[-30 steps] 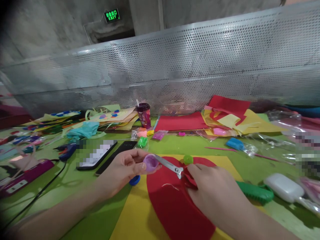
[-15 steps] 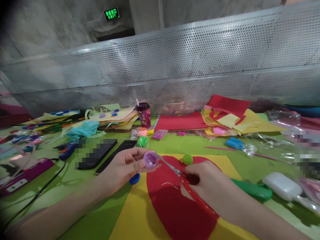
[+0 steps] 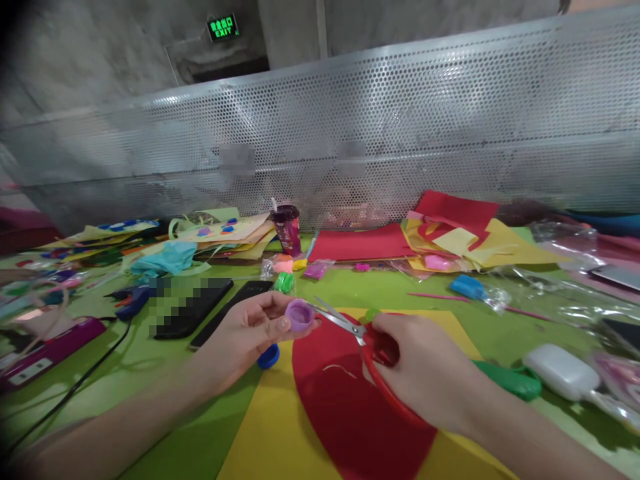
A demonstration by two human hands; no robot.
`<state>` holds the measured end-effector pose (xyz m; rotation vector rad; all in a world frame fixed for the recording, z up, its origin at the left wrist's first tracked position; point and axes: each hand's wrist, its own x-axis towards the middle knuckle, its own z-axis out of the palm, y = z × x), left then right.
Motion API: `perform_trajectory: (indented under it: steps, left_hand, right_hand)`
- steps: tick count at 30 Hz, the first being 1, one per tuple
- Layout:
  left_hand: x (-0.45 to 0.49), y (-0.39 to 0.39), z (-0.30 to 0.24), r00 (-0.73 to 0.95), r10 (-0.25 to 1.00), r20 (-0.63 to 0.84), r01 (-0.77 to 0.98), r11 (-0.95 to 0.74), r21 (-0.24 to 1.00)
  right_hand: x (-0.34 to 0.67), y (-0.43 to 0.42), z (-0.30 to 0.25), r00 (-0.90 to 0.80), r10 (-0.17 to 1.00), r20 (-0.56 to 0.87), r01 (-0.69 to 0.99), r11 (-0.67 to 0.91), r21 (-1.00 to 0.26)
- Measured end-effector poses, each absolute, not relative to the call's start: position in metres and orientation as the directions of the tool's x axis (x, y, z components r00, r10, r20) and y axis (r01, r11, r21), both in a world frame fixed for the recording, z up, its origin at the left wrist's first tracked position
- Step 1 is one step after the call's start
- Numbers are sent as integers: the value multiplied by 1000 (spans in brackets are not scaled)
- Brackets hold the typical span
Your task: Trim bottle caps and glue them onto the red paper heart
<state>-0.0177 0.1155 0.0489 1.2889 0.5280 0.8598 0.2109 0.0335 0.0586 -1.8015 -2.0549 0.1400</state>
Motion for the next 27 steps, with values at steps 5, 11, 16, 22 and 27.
perform_trajectory:
  steps: [5, 11, 16, 22, 27]
  left_hand:
    - [-18, 115, 49, 584, 804, 112, -192, 3, 981]
    - [-18, 112, 53, 577, 809, 110, -151, -26, 988]
    - [-19, 109, 55, 561, 822, 102, -93, -60, 994]
    - [-19, 110, 53, 561, 821, 111, -110, -59, 992]
    - [-20, 112, 53, 555, 821, 134, -154, -56, 986]
  right_hand:
    - [220, 34, 54, -261, 857, 445, 965, 243, 99]
    - [222, 34, 54, -373, 749, 547, 922, 234, 307]
    - [220, 31, 55, -415, 705, 575, 897, 214, 386]
    - [219, 31, 51, -378, 752, 540, 919, 231, 321]
    - [214, 32, 52, -170, 938, 303, 973, 208, -98]
